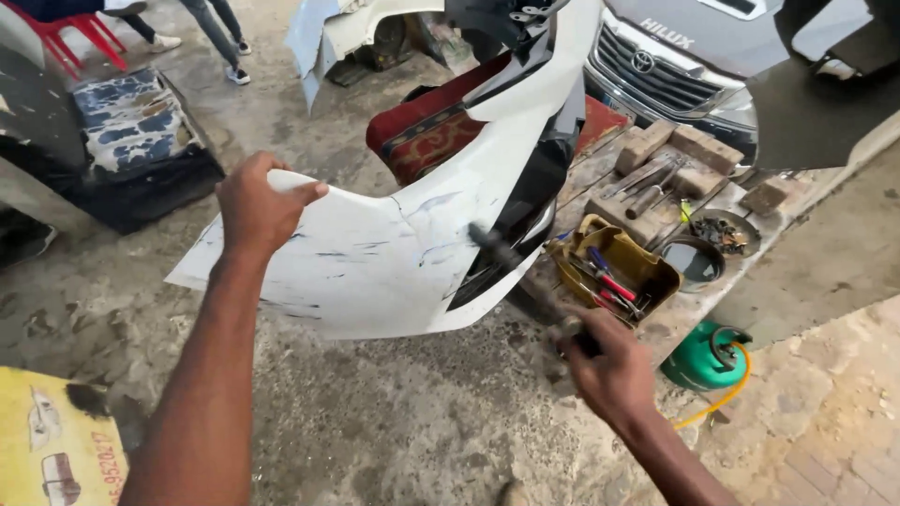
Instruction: The person aligns a white car bumper and uses a blowtorch to heat and reshape a cracked section.
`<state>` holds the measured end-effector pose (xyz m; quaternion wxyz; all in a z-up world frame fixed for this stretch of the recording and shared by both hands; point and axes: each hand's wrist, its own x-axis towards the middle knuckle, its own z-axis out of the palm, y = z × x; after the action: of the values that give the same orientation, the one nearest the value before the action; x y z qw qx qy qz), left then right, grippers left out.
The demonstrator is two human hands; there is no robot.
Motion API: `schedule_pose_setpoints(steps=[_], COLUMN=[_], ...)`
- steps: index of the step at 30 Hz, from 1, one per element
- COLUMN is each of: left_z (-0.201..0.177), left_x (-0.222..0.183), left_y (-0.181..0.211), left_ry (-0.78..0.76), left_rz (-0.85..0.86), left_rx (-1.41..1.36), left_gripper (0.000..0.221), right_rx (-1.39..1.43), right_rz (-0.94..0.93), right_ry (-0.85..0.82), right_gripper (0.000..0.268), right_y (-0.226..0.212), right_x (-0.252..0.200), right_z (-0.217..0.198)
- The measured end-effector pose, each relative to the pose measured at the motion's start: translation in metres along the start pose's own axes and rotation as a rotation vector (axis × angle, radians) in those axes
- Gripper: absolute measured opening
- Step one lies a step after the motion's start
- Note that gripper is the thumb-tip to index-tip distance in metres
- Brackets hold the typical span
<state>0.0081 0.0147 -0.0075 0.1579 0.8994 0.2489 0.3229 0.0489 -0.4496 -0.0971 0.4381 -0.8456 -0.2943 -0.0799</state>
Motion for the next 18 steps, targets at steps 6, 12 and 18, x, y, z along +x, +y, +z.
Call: schedule_pose_setpoints(steps=[6, 12, 18], left_z=[0.005, 0.004, 0.004], left_x=[0.001, 0.003, 0.001], left_y=[-0.01, -0.006, -0.004], left_ry=[0.01, 0.01, 0.01], left_rz=[0.032, 0.036, 0.039], left_rx=[0.009, 0.008, 0.006], left_gripper=[0.056, 0.053, 0.055], right_rx=[-0.116, -0.136, 0.046], right_rz=[-0.192, -0.193, -0.087], right_ry=[-0.16, -0.124, 0.007], right_gripper=[0.029, 0.032, 0.029], right_y=[0.023, 0.013, -0.005], right_x=[-0.02, -0.025, 0.003], right_z=[-0.012, -0.007, 0.001])
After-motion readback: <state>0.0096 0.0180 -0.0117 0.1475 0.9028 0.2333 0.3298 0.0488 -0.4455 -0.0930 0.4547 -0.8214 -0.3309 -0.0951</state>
